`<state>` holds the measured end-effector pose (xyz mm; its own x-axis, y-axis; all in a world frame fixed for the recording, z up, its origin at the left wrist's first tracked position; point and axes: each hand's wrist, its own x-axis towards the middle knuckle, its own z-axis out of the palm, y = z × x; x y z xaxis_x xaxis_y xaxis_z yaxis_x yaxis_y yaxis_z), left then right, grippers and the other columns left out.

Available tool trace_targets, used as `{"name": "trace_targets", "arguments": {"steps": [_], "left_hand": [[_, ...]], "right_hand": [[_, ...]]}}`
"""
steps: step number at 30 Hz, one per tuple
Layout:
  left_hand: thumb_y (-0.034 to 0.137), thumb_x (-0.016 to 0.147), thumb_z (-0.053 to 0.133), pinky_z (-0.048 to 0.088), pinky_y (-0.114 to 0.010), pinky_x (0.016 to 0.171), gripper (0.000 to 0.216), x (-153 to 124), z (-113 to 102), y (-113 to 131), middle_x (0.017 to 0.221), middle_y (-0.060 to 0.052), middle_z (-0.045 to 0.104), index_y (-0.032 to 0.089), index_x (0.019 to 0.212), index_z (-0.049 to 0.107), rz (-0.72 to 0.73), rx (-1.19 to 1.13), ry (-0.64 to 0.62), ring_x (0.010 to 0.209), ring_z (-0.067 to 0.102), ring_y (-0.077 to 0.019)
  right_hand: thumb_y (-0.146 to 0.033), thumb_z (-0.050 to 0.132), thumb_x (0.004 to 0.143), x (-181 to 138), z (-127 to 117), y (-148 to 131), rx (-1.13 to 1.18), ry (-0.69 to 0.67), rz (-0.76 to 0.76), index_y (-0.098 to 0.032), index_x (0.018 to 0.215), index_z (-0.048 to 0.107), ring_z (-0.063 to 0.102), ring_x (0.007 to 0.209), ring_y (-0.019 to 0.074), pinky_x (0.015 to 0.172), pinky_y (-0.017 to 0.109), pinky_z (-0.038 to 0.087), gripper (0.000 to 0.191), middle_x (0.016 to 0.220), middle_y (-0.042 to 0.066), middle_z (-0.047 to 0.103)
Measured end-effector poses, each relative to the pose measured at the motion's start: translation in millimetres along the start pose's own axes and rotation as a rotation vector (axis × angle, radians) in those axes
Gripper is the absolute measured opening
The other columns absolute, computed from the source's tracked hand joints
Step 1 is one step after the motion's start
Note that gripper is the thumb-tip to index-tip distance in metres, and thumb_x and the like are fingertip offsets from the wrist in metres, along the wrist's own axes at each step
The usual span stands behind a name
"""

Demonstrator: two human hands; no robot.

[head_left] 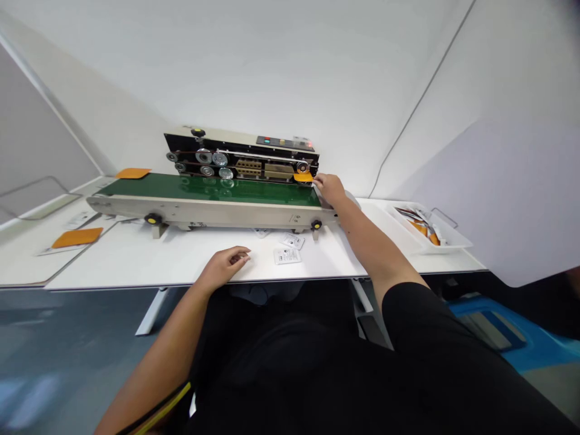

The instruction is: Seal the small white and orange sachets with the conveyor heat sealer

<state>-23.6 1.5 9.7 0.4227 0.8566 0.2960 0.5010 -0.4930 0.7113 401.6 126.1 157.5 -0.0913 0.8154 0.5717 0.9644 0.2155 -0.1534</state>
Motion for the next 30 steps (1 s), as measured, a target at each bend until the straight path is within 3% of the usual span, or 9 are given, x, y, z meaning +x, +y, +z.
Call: {"name": "trace_targets", "arguments": {"steps": [6,11,13,15,18,21,25,28,30], "left_hand": [[0.066,0.093,0.060,0.059,-0.032,0.077,0.051,-1,0,1,0.102,-0.006,0.082,0.023,0.115,0.075,-0.005,0.001,-0.010,0.084,0.075,-0.0230],[0.064,0.092,0.062,0.058,-0.031,0.077,0.048,0,2,-4,0.101,-0.005,0.082,0.023,0.114,0.075,0.004,0.019,-0.013,0.082,0.074,-0.0217],[0.064,0.093,0.062,0.058,-0.030,0.076,0.047,1,3,-5,0.101,-0.004,0.082,0.023,0.114,0.075,0.005,0.031,-0.017,0.081,0.074,-0.0213],[0.063,0.093,0.062,0.057,-0.030,0.076,0.047,1,3,-5,0.101,-0.004,0.082,0.023,0.114,0.075,0.004,0.044,-0.016,0.081,0.074,-0.0212],[0.063,0.093,0.062,0.058,-0.031,0.076,0.047,0,3,-4,0.100,-0.004,0.082,0.023,0.114,0.076,-0.001,0.060,-0.018,0.081,0.074,-0.0213],[0.063,0.094,0.061,0.058,-0.031,0.076,0.047,0,3,-2,0.100,-0.005,0.082,0.023,0.114,0.075,-0.006,0.077,-0.019,0.080,0.074,-0.0214],[0.060,0.098,0.057,0.058,-0.040,0.094,0.047,3,1,-2,0.115,-0.010,0.080,0.021,0.117,0.075,0.145,0.177,-0.001,0.102,0.073,-0.0270],[0.059,0.096,0.063,0.044,-0.051,0.118,0.054,5,1,0,0.143,-0.012,0.068,0.022,0.135,0.070,0.358,0.305,-0.071,0.136,0.059,-0.0337],[0.060,0.094,0.066,0.038,-0.053,0.123,0.067,6,2,1,0.156,-0.011,0.058,0.025,0.151,0.058,0.434,0.390,-0.174,0.149,0.048,-0.0360]], "right_hand": [[-0.038,0.052,0.106,-59,-3,-53,0.177,0.188,-0.185,-0.018,0.107,0.076,0.065,0.102,0.0267,0.097,0.039,0.049,0.031,0.106,0.012,0.077],[-0.040,0.057,0.104,-150,32,-103,0.325,-0.144,-0.233,-0.022,0.114,0.077,0.067,0.106,0.0259,0.100,0.040,0.051,0.029,0.110,0.010,0.078],[-0.043,0.064,0.099,-178,50,-115,0.313,-0.278,-0.170,-0.020,0.130,0.073,0.062,0.125,0.0299,0.111,0.045,0.047,0.040,0.131,0.013,0.073],[-0.051,0.070,0.094,-195,64,-120,0.275,-0.373,-0.085,-0.015,0.146,0.062,0.048,0.145,0.0360,0.121,0.050,0.039,0.064,0.155,0.017,0.056],[-0.061,0.073,0.088,-203,75,-123,0.222,-0.458,0.017,-0.012,0.159,0.047,0.028,0.158,0.0429,0.127,0.058,0.028,0.090,0.170,0.020,0.033],[-0.059,0.073,0.089,-201,76,-127,0.253,-0.460,-0.013,-0.016,0.159,0.047,0.036,0.154,0.0393,0.127,0.055,0.030,0.086,0.165,0.019,0.042],[-0.050,0.066,0.098,-199,74,-140,0.360,-0.476,-0.218,-0.019,0.158,0.049,0.044,0.150,0.0312,0.125,0.048,0.035,0.069,0.161,0.015,0.051],[-0.053,0.069,0.096,-199,74,-148,0.415,-0.564,-0.460,-0.020,0.162,0.044,0.031,0.160,0.0321,0.130,0.051,0.024,0.078,0.169,0.014,0.038],[-0.057,0.077,0.090,-199,75,-147,0.433,-0.605,-0.567,-0.019,0.162,0.043,0.023,0.162,0.0343,0.132,0.053,0.020,0.088,0.171,0.016,0.032]]}}
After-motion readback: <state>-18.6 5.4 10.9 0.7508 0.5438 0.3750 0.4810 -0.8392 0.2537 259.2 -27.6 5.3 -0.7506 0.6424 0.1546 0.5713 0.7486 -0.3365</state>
